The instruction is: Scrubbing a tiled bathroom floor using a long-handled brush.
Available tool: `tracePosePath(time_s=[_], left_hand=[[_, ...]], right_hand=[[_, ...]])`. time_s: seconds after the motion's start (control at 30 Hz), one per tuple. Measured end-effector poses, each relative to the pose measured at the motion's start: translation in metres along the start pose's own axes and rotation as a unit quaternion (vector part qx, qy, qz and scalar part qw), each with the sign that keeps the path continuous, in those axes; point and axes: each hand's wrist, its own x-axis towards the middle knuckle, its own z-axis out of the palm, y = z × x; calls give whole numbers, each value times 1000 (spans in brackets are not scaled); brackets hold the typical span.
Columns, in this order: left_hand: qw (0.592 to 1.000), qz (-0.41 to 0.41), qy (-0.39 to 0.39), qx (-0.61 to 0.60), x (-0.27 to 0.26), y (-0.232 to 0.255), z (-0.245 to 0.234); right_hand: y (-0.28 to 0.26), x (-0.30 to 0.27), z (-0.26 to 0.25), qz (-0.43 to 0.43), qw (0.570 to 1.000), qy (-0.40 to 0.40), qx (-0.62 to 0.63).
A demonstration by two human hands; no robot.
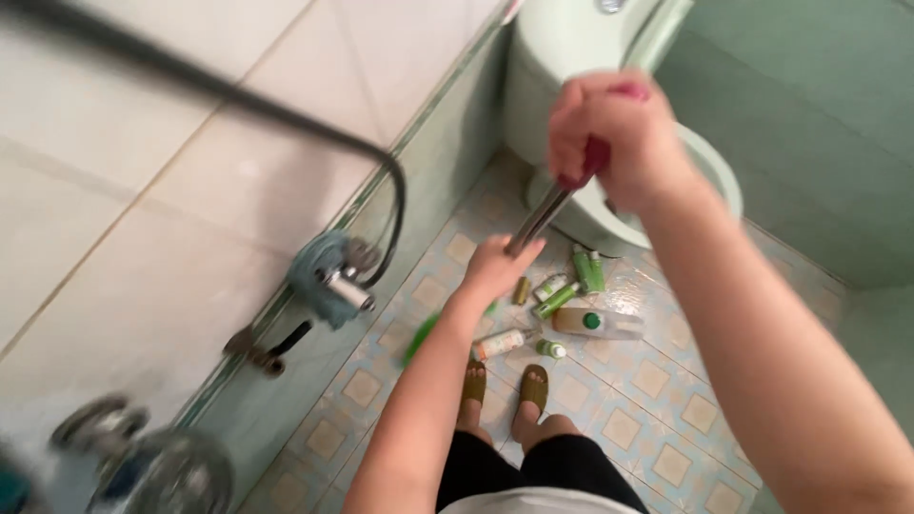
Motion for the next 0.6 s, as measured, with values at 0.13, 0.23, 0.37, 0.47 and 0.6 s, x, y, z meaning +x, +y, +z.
tracePosePath(time_s=[0.13,0.23,0.37,0.47,0.6], left_hand=[[995,-12,86,59,-51,-102,-21],[984,-76,161,32,-92,-151,-27],[952,-3,294,79,-98,-159,-3],[947,18,320,33,-87,-109,37],[952,67,299,-3,-61,-32,92]], right_hand=[[58,-9,43,36,997,-35,52],[87,-23,68,88,979,-116,140],[61,-42,63,111,973,-169,110],[14,-59,24,87,986,-143,27],[-37,-94,-30,53,977,-204,45]])
